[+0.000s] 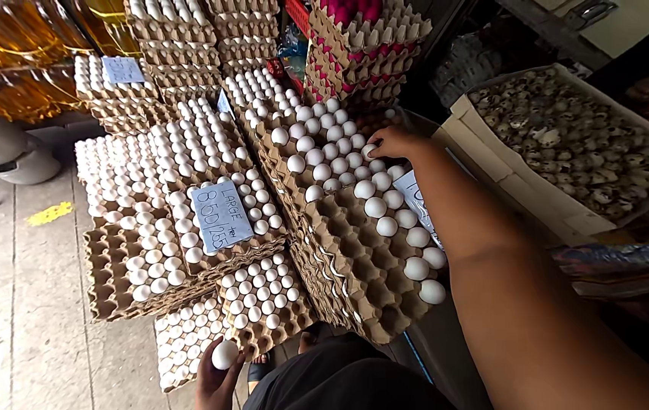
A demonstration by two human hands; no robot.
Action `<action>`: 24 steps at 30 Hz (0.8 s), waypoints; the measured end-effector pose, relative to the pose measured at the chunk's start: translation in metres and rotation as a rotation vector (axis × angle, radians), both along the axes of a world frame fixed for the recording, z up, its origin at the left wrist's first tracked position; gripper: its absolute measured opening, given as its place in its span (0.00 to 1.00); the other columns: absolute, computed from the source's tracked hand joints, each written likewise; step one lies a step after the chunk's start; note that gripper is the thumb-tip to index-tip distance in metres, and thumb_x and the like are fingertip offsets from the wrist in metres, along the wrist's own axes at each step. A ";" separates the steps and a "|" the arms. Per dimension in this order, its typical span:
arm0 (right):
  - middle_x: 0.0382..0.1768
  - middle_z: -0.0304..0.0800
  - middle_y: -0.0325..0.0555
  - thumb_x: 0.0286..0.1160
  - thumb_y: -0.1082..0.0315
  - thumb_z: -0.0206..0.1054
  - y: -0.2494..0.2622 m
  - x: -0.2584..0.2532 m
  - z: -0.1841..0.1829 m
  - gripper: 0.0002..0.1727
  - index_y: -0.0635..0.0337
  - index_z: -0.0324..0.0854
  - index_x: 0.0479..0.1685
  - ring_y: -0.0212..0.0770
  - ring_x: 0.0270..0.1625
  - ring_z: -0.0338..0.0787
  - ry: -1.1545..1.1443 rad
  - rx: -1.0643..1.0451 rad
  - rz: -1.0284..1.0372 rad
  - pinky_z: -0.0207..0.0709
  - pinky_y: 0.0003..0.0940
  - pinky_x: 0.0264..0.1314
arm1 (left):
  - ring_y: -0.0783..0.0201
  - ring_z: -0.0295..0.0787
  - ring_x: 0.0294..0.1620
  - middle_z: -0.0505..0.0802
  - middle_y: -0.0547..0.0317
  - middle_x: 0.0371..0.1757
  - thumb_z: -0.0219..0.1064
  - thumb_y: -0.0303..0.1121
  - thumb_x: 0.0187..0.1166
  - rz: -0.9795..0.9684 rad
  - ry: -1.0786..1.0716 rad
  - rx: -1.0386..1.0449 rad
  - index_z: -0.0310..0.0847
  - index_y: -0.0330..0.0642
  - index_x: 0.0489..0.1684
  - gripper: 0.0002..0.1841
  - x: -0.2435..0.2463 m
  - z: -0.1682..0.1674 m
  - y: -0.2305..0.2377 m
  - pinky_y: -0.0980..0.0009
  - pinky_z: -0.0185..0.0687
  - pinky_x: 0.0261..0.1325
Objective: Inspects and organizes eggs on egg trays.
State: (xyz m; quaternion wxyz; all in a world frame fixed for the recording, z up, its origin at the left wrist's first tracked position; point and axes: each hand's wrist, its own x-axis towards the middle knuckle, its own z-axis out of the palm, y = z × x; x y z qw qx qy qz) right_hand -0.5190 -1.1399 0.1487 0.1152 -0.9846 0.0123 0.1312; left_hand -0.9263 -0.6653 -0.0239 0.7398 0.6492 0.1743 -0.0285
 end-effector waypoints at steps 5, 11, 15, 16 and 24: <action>0.63 0.89 0.65 0.71 0.62 0.81 -0.015 0.007 -0.007 0.26 0.60 0.86 0.67 0.64 0.65 0.88 0.020 0.110 -0.033 0.75 0.67 0.74 | 0.70 0.91 0.55 0.88 0.53 0.62 0.73 0.23 0.70 -0.009 0.009 0.000 0.59 0.30 0.81 0.36 0.001 -0.002 0.000 0.72 0.90 0.59; 0.67 0.86 0.67 0.75 0.63 0.79 -0.005 -0.004 0.009 0.27 0.63 0.82 0.72 0.65 0.71 0.84 0.062 0.119 -0.060 0.72 0.66 0.76 | 0.72 0.91 0.55 0.88 0.55 0.62 0.73 0.22 0.70 -0.021 0.022 -0.002 0.59 0.30 0.81 0.37 0.004 -0.001 -0.005 0.73 0.89 0.60; 0.65 0.87 0.66 0.71 0.61 0.81 -0.006 0.000 0.004 0.27 0.62 0.85 0.68 0.64 0.70 0.86 0.042 0.066 -0.015 0.72 0.66 0.77 | 0.71 0.91 0.55 0.88 0.55 0.62 0.72 0.21 0.70 -0.023 0.025 -0.014 0.59 0.31 0.81 0.36 0.006 -0.001 -0.006 0.73 0.89 0.60; 0.65 0.88 0.65 0.69 0.59 0.83 -0.004 0.001 0.002 0.28 0.61 0.86 0.67 0.65 0.71 0.85 0.036 0.024 -0.004 0.71 0.68 0.77 | 0.71 0.91 0.55 0.88 0.54 0.63 0.73 0.22 0.71 -0.025 0.023 -0.014 0.59 0.30 0.81 0.36 0.006 -0.001 -0.006 0.72 0.90 0.60; 0.62 0.91 0.60 0.83 0.63 0.69 0.053 -0.030 0.064 0.21 0.54 0.83 0.74 0.65 0.70 0.86 -0.152 -0.158 -0.035 0.72 0.73 0.73 | 0.72 0.90 0.55 0.88 0.55 0.62 0.73 0.23 0.70 0.004 0.005 -0.016 0.59 0.29 0.80 0.36 0.008 0.001 -0.002 0.74 0.89 0.59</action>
